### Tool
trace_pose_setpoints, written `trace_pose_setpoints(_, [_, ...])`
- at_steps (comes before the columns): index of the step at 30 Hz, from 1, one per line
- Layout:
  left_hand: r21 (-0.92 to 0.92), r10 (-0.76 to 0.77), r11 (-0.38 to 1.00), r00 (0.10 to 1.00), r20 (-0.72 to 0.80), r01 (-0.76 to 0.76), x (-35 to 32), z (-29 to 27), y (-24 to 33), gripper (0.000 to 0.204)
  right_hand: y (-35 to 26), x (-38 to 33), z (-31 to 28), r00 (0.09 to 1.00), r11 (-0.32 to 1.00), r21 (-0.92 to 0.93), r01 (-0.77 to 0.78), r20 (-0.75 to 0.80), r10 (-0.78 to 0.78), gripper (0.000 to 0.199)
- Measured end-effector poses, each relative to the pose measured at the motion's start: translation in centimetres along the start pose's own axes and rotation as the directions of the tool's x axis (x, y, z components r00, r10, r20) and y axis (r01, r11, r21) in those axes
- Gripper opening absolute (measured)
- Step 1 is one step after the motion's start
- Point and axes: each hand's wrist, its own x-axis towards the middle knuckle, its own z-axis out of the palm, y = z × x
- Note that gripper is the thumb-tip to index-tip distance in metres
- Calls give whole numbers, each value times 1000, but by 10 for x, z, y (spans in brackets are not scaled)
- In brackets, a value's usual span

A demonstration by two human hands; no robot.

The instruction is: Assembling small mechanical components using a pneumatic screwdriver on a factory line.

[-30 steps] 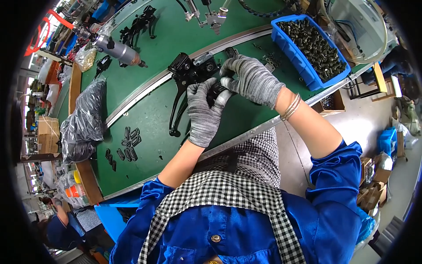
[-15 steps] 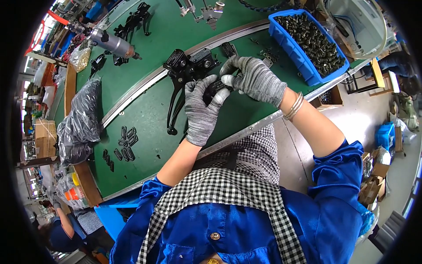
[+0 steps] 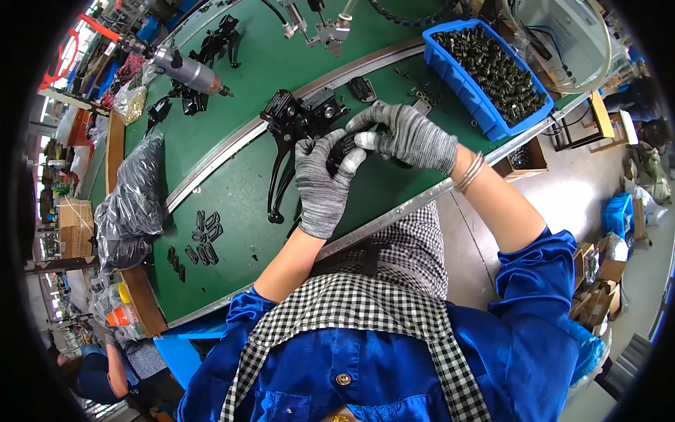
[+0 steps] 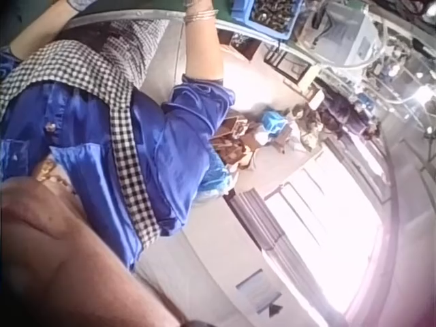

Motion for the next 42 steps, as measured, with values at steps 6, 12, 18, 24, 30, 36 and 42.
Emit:
trace_pose_setpoints(6, [-59,25,998,999,-30,-27,-1,4,2,53,21,3,11,845,774,-466,427,-98,-525,24])
trace_pose_setpoints(12, [-48,98,994,995,-31,-100,6,8,-8,52,-7,-4,6,987,985,90,-148,-49,152,30])
trace_pose_setpoints(18, [-82,76,994,997,28,-73,4,8,-1,51,-48,45,-36,814,961,-251,117,-530,-238,33])
trace_pose_setpoints(24, [-58,133,990,991,31,-131,1,12,2,49,-123,160,-43,640,912,-147,383,-669,-377,59])
trace_pose_setpoints(30, [-58,125,991,992,5,-124,-4,11,2,47,-155,175,-40,629,994,-56,89,-771,-99,45])
trace_pose_setpoints(36, [-96,164,983,985,62,-157,2,6,1,46,-129,143,-62,912,839,412,354,-351,-212,40])
trace_pose_setpoints(42, [-135,177,979,970,166,-156,14,2,4,44,-125,109,-56,833,849,329,413,-512,-207,38])
